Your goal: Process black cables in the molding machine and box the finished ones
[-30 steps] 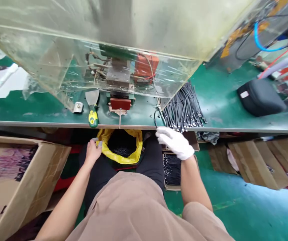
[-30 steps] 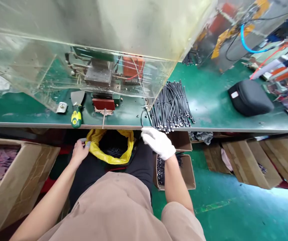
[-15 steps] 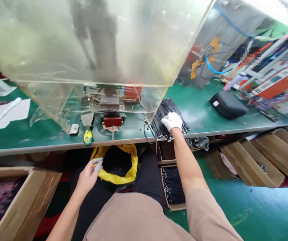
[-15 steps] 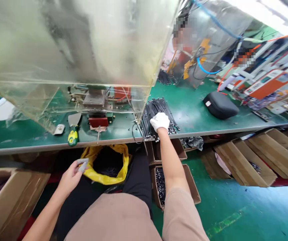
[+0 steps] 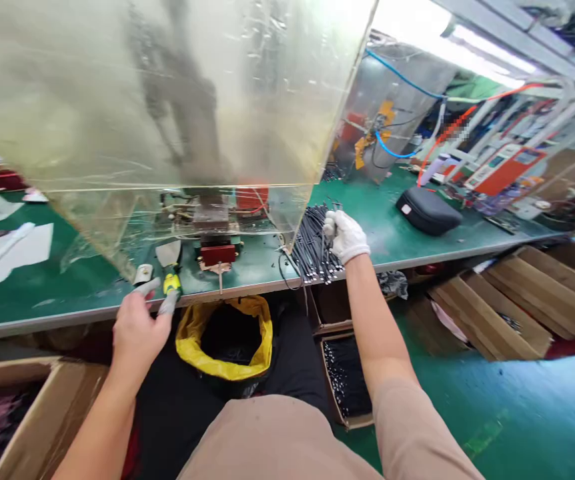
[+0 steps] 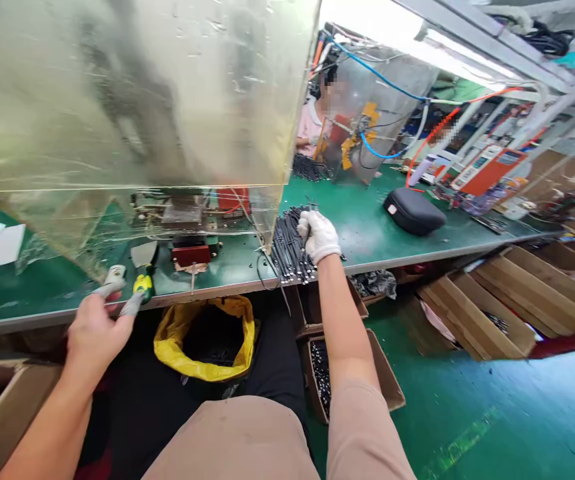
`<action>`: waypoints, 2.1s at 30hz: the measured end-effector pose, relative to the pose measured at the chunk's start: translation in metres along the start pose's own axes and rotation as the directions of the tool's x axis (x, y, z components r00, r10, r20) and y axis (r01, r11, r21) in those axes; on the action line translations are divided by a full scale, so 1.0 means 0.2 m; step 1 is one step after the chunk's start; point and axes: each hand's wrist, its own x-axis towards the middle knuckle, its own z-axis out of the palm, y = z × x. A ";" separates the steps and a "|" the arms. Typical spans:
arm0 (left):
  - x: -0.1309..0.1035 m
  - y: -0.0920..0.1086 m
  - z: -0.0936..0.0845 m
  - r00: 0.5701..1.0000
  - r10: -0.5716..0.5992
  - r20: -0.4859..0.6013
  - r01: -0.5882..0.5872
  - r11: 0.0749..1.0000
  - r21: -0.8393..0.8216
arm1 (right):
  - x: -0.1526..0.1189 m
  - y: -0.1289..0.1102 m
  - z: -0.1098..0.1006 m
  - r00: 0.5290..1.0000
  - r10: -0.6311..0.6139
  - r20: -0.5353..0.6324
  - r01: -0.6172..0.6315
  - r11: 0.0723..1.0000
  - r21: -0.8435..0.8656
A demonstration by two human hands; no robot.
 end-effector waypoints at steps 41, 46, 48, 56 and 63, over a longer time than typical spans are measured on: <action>-0.16 0.14 -0.06 0.952 0.257 0.167 -0.149 0.864 -0.480 | -0.81 -0.05 -0.07 0.865 0.069 0.498 0.022 0.984 -0.174; -0.26 0.01 -0.21 0.966 0.158 0.206 -0.070 0.923 -0.379 | -0.86 -0.01 0.00 0.801 0.097 0.591 0.009 0.985 -0.174; -0.25 -0.02 -0.25 0.962 0.143 0.234 -0.098 0.976 -0.193 | -0.89 0.01 0.05 0.758 0.102 0.644 0.008 0.986 -0.165; -0.24 -0.04 -0.36 0.983 0.139 0.117 -0.141 0.990 0.011 | -0.98 0.34 0.18 0.495 0.555 0.668 -0.461 0.820 -0.339; -0.28 -0.06 -0.33 0.989 0.112 0.095 -0.112 0.994 -0.011 | -1.00 0.76 0.07 0.344 0.792 0.505 -0.737 0.560 -0.377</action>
